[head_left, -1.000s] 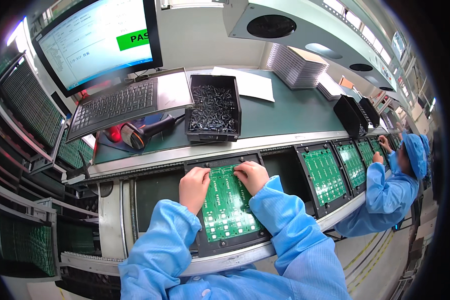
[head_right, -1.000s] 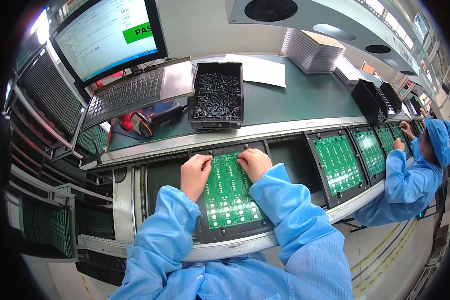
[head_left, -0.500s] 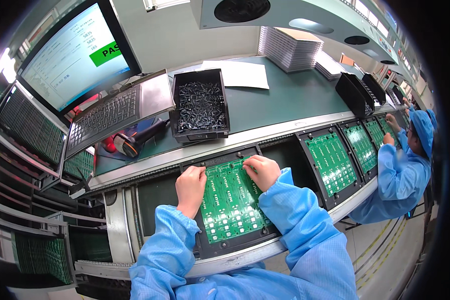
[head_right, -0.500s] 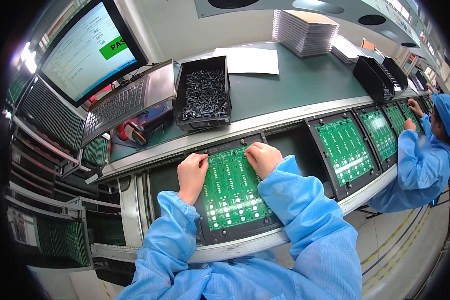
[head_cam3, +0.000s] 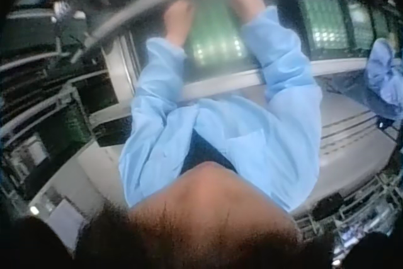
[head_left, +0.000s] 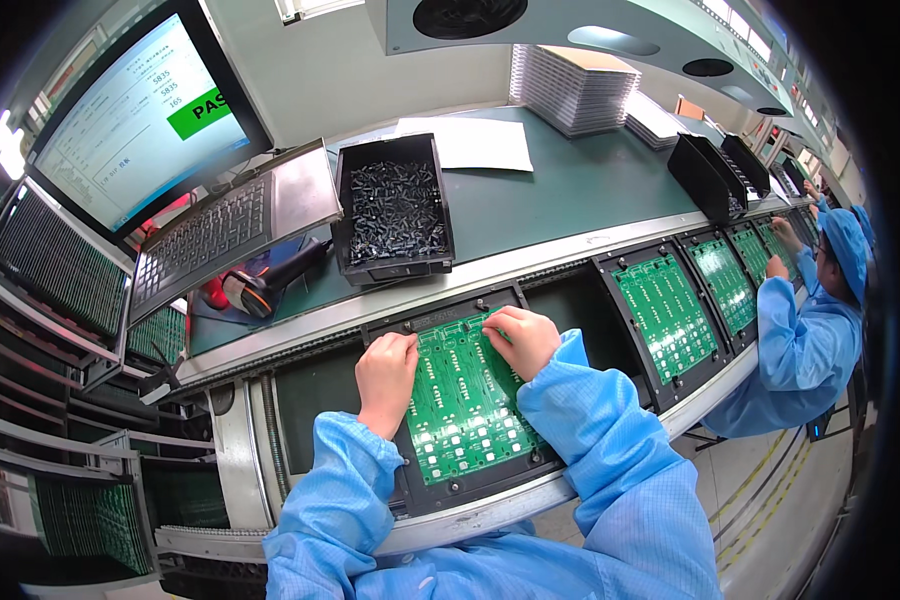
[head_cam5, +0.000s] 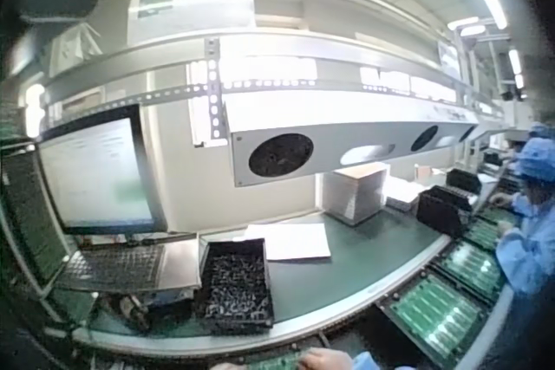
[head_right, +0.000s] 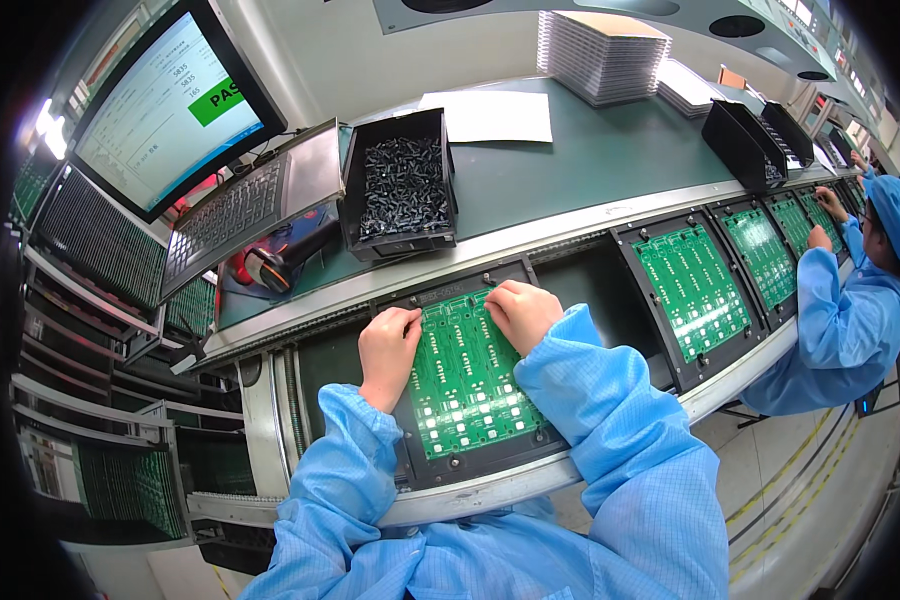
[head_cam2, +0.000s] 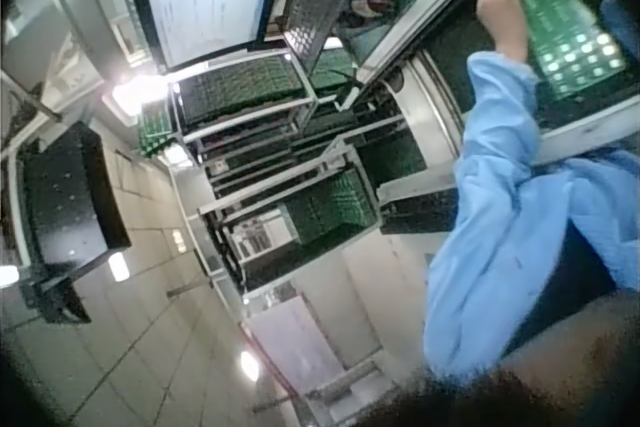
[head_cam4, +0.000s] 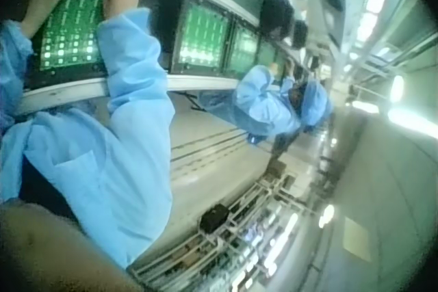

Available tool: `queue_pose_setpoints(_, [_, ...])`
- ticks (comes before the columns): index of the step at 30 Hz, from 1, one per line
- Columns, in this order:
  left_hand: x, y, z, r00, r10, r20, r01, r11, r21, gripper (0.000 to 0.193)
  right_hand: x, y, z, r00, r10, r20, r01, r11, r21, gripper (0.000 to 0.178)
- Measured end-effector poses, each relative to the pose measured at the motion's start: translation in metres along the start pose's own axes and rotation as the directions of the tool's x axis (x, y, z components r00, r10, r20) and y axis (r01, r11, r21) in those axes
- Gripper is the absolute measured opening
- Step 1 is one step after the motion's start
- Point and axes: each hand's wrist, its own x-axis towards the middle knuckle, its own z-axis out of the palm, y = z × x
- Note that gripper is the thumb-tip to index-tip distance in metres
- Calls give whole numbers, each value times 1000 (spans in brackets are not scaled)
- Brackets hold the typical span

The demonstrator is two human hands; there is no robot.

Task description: Scan circuit boards and place small components at an assembly station.

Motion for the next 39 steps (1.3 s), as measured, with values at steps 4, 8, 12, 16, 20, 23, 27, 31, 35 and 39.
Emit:
queue_pose_setpoints(4, [-2,1,1,1000,16,24,-16,1000,23,8,-1,0,1,1000,0,9,0,1000,4,8])
queue_pose_setpoints(8, [-2,3,-1,997,35,71,-39,998,56,6,-2,-2,2,1000,-3,27,3,1000,-13,7])
queue_pose_setpoints(12, [-2,0,2,996,67,56,-69,997,34,6,-2,0,2,1000,-2,20,2,1000,-8,7])
queue_pose_setpoints(16, [-1,0,1,994,89,63,-90,996,14,7,-1,2,2,1000,1,20,-1,1000,-9,7])
queue_pose_setpoints(20, [1,1,2,990,113,84,-114,993,16,7,0,1,2,999,-2,37,3,1000,-29,8])
queue_pose_setpoints(23, [2,-2,5,992,104,70,-102,994,-27,7,-1,3,2,999,-9,32,10,999,-37,7])
queue_pose_setpoints(27, [3,-4,9,992,110,65,-109,994,-22,6,-2,6,5,999,-3,32,4,999,-41,6])
queue_pose_setpoints(31, [4,-4,15,990,125,68,-125,992,-10,6,-3,8,6,1000,-14,26,16,999,-49,6])
queue_pose_setpoints(35, [1,-4,18,992,113,57,-114,993,8,5,-4,5,7,999,-12,31,13,999,-32,7])
queue_pose_setpoints(39, [-2,-1,22,996,82,30,-84,995,51,4,-4,2,6,999,-2,51,3,1000,-18,9])
